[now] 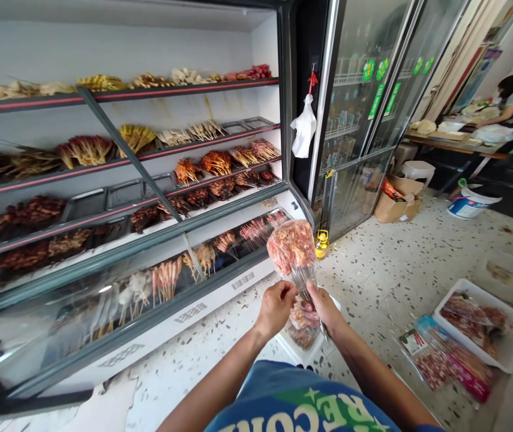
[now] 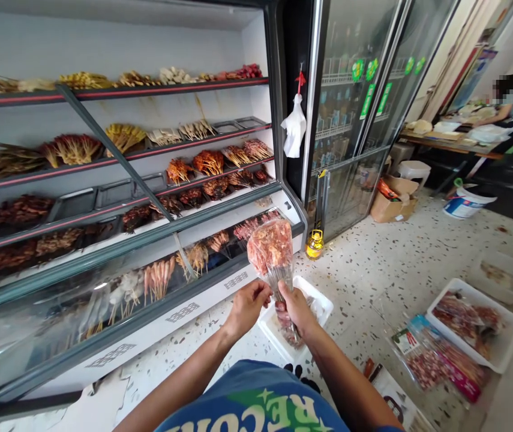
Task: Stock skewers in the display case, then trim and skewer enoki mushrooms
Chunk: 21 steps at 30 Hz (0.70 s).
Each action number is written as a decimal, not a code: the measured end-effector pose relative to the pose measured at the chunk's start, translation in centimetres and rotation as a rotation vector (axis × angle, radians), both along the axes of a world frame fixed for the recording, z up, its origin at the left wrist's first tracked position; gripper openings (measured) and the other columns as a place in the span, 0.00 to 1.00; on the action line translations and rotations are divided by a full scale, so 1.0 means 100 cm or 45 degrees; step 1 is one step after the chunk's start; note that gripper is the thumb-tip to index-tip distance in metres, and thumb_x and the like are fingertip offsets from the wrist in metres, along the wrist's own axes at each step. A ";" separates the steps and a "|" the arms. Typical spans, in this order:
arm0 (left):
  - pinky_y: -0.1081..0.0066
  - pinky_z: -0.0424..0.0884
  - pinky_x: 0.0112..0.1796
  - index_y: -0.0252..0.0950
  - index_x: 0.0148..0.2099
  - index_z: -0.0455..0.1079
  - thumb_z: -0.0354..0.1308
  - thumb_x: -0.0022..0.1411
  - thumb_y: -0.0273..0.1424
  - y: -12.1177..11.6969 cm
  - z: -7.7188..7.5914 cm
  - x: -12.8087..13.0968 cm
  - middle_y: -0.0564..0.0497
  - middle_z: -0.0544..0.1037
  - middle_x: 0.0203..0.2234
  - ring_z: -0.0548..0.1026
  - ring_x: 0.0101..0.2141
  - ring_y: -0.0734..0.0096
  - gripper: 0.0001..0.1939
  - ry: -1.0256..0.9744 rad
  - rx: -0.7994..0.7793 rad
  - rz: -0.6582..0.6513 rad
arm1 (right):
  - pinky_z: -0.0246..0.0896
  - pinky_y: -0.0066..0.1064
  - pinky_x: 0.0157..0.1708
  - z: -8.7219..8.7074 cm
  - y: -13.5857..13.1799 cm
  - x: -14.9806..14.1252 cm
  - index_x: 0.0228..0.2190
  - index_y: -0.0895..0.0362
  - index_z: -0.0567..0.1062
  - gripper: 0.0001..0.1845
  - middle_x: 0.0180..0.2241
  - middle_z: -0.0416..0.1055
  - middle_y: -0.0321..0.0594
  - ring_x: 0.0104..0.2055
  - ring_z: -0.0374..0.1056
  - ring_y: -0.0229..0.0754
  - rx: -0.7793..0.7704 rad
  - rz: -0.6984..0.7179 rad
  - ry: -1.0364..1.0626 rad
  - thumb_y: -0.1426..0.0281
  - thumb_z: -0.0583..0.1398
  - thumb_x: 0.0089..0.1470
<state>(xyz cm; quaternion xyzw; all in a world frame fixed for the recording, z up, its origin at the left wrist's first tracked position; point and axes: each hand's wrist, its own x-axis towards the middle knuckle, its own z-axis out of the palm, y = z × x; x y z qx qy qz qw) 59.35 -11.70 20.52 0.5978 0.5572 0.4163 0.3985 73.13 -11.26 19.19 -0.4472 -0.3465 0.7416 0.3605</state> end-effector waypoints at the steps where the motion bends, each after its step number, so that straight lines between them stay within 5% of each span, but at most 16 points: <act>1: 0.73 0.64 0.28 0.36 0.29 0.65 0.49 0.60 0.31 -0.001 0.000 0.001 0.54 0.70 0.21 0.69 0.23 0.73 0.09 -0.005 0.003 0.004 | 0.38 0.21 0.11 0.000 0.000 0.001 0.16 0.55 0.58 0.34 0.11 0.47 0.23 0.11 0.41 0.25 0.000 0.009 0.003 0.37 0.58 0.42; 5: 0.72 0.61 0.28 0.37 0.27 0.62 0.46 0.61 0.31 0.000 0.016 0.005 0.53 0.67 0.21 0.66 0.24 0.72 0.11 0.146 0.127 0.058 | 0.36 0.21 0.11 0.003 0.001 0.002 0.16 0.55 0.55 0.35 0.11 0.46 0.22 0.11 0.41 0.24 -0.002 0.026 0.016 0.38 0.61 0.39; 9: 0.73 0.63 0.26 0.36 0.30 0.65 0.47 0.63 0.37 0.017 0.047 -0.008 0.54 0.69 0.19 0.67 0.21 0.74 0.14 -0.065 0.008 0.036 | 0.35 0.21 0.11 0.002 0.003 0.005 0.17 0.55 0.55 0.33 0.12 0.47 0.21 0.12 0.39 0.23 -0.052 0.045 0.094 0.45 0.67 0.36; 12: 0.74 0.64 0.28 0.35 0.29 0.69 0.53 0.61 0.38 0.023 0.056 -0.024 0.53 0.73 0.21 0.70 0.23 0.73 0.13 -0.059 0.033 0.124 | 0.35 0.22 0.11 -0.002 0.004 0.003 0.17 0.54 0.55 0.30 0.12 0.48 0.21 0.12 0.39 0.24 -0.045 0.052 0.032 0.50 0.67 0.37; 16: 0.72 0.67 0.30 0.35 0.31 0.74 0.62 0.54 0.42 0.012 0.038 -0.021 0.49 0.78 0.24 0.75 0.29 0.67 0.14 -0.254 -0.266 0.040 | 0.40 0.25 0.13 -0.012 0.006 -0.001 0.18 0.53 0.56 0.23 0.11 0.49 0.23 0.12 0.43 0.27 0.063 -0.002 -0.314 0.55 0.62 0.43; 19: 0.73 0.67 0.32 0.34 0.37 0.75 0.69 0.44 0.45 0.009 0.019 0.003 0.48 0.80 0.28 0.76 0.31 0.68 0.22 -0.679 -0.482 -0.109 | 0.53 0.27 0.21 -0.020 0.010 -0.002 0.25 0.55 0.64 0.09 0.19 0.65 0.33 0.20 0.61 0.35 0.478 -0.087 -0.744 0.65 0.59 0.49; 21: 0.74 0.66 0.31 0.31 0.35 0.74 0.72 0.39 0.47 0.014 0.010 0.022 0.48 0.78 0.25 0.73 0.27 0.71 0.26 -0.941 -0.556 -0.064 | 0.57 0.29 0.28 -0.020 0.012 -0.001 0.30 0.58 0.67 0.03 0.28 0.73 0.42 0.29 0.68 0.40 0.722 -0.067 -1.117 0.72 0.57 0.50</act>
